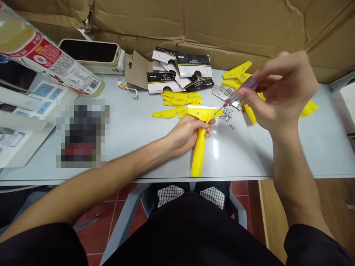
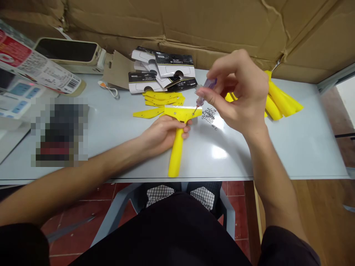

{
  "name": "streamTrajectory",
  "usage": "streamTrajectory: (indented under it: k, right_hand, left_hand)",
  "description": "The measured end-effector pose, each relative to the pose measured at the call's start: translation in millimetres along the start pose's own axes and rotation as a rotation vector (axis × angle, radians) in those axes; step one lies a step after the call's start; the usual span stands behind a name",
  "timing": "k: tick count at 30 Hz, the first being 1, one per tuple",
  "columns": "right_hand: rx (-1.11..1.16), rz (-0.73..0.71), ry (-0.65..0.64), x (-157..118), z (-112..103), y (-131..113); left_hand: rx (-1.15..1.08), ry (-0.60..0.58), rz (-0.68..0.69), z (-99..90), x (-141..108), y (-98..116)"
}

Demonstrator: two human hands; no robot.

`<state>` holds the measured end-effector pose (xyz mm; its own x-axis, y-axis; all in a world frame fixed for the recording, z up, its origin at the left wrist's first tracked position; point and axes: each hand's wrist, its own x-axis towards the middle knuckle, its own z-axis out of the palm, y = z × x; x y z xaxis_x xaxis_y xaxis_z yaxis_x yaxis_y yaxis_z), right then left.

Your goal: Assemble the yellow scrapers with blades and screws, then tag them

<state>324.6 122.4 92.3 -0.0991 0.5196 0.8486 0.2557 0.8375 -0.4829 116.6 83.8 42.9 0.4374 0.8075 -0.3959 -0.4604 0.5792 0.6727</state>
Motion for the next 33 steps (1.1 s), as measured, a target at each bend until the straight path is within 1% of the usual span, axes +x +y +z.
streamTrajectory:
  k: [5, 9, 11, 13, 17, 20, 24, 27, 30, 33]
  right_hand:
    - [-0.065, -0.05, -0.016, 0.3, -1.2, -0.5]
    - [0.02, 0.012, -0.082, -0.2, -3.9, -5.2]
    - [0.045, 0.035, -0.072, -0.3, -5.2, -6.8]
    - [0.025, 0.045, -0.062, 0.2, -7.1, -7.8]
    - [-0.093, 0.089, -0.116, 2.8, -10.6, -10.0]
    - [-0.077, 0.064, -0.072, 4.1, -10.3, -11.6]
    - [-0.024, 0.072, -0.105, 2.6, -7.5, -8.9]
    - [0.029, 0.022, -0.065, 1.1, -5.7, -4.9]
    - [0.007, 0.028, -0.104, 0.8, -6.4, -4.8]
    - [-0.047, 0.04, -0.172, 0.7, -9.1, -9.5]
  left_hand:
    - [-0.004, -0.012, 0.013, -1.8, 1.4, -2.3]
    - [-0.003, -0.008, 0.011, -1.9, 2.0, -2.6]
    - [-0.003, -0.001, 0.01, -1.5, 1.7, -2.2]
    - [-0.006, 0.006, 0.008, -1.1, 1.4, -1.9]
    - [-0.006, 0.0, 0.003, -1.1, 1.3, -1.9]
    - [0.002, -0.004, 0.007, -1.2, 1.5, -1.9]
    - [0.004, 0.005, 0.012, -0.7, 1.6, -1.7]
    - [0.003, -0.002, 0.012, -0.8, 1.6, -1.6]
    - [0.002, -0.009, 0.009, -1.7, 2.0, -1.9]
    - [0.006, -0.014, 0.012, -3.3, 2.7, -2.8]
